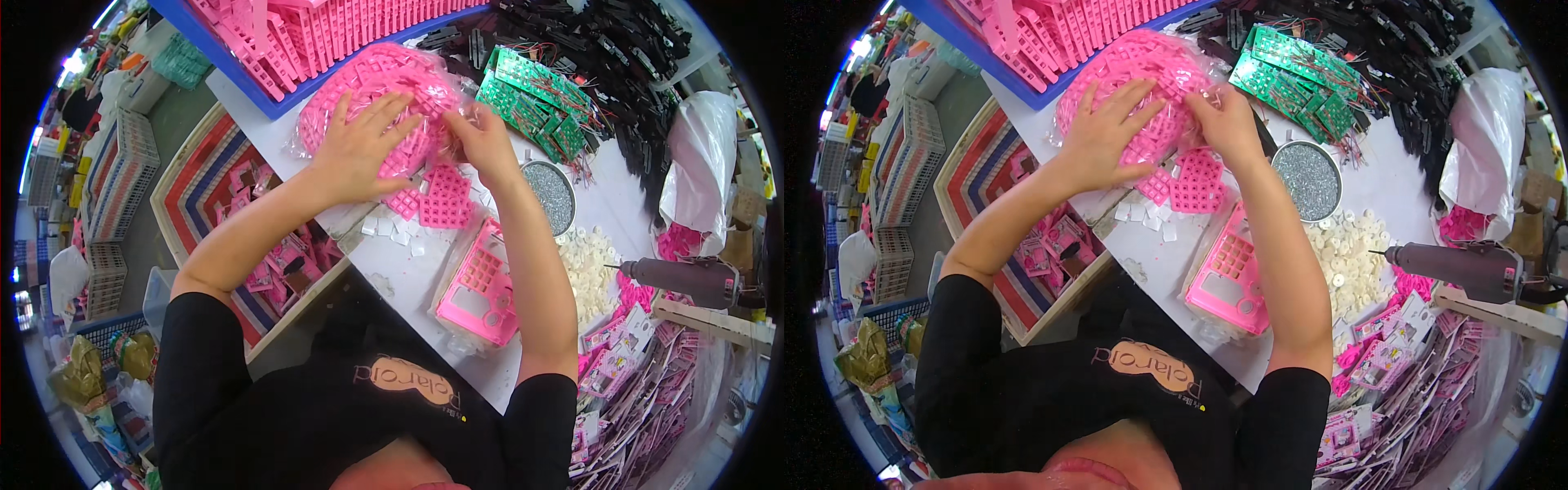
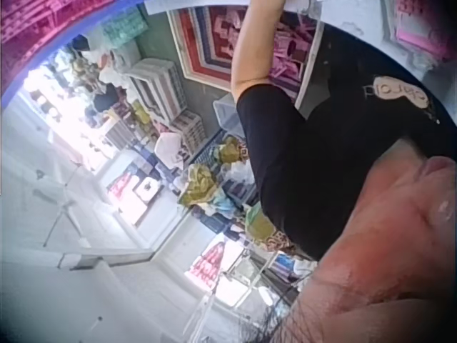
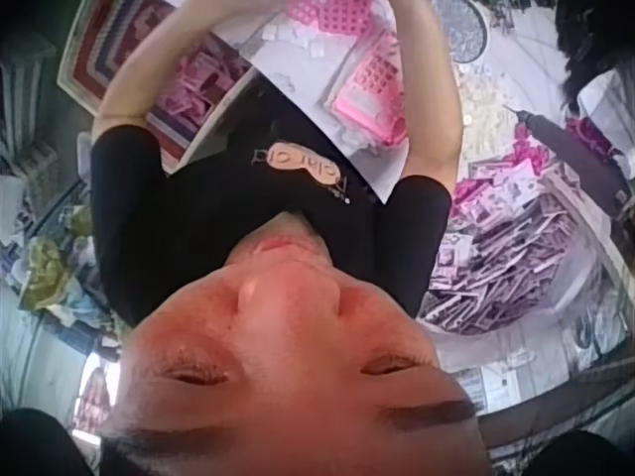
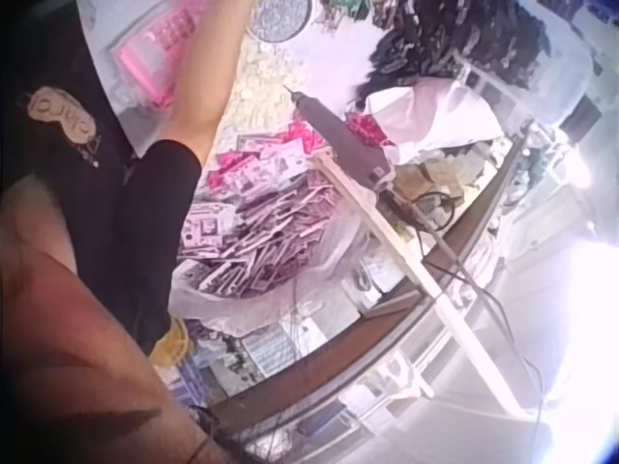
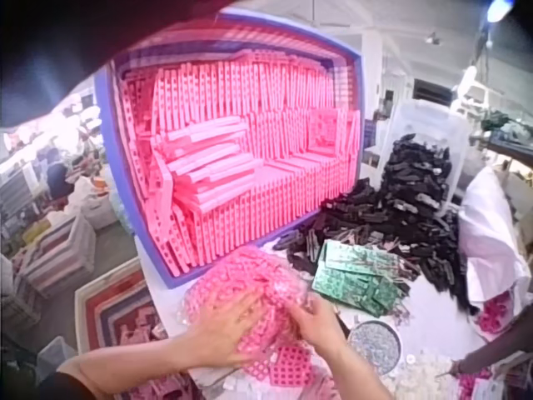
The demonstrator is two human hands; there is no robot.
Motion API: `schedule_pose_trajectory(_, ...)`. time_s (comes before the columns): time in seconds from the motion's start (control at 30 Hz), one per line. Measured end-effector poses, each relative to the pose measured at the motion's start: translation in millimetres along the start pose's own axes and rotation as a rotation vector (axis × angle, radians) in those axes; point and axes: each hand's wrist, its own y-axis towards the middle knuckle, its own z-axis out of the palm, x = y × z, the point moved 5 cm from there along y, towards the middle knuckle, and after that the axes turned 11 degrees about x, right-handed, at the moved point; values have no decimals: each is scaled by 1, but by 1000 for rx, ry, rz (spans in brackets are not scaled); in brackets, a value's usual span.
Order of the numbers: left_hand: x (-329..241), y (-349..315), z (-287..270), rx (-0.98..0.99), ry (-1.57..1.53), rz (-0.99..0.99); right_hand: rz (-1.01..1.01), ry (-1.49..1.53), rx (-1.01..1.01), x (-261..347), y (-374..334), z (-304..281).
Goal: Assembling a toy calculator by installing internal components and securing them with an electric screwdriver.
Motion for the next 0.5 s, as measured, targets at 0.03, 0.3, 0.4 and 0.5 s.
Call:
schedule_pose_trajectory(0.03, 8, -3, 8, 26, 39, -16, 17, 47, 3, 9, -5, 9)
schedule_pose_trajectory(0.3, -12, 1, -2, -60, -3, -213, -23, 440, -9, 39, -9, 24)
schedule_pose_trajectory(0.4, -19, -8, 1, -163, 46, -295, -72, 654, 46, 38, 5, 21)
schedule_pose_trajectory(0.5, -1, -10, 6, -346, 23, -235, -124, 923, 135, 39, 20, 17)
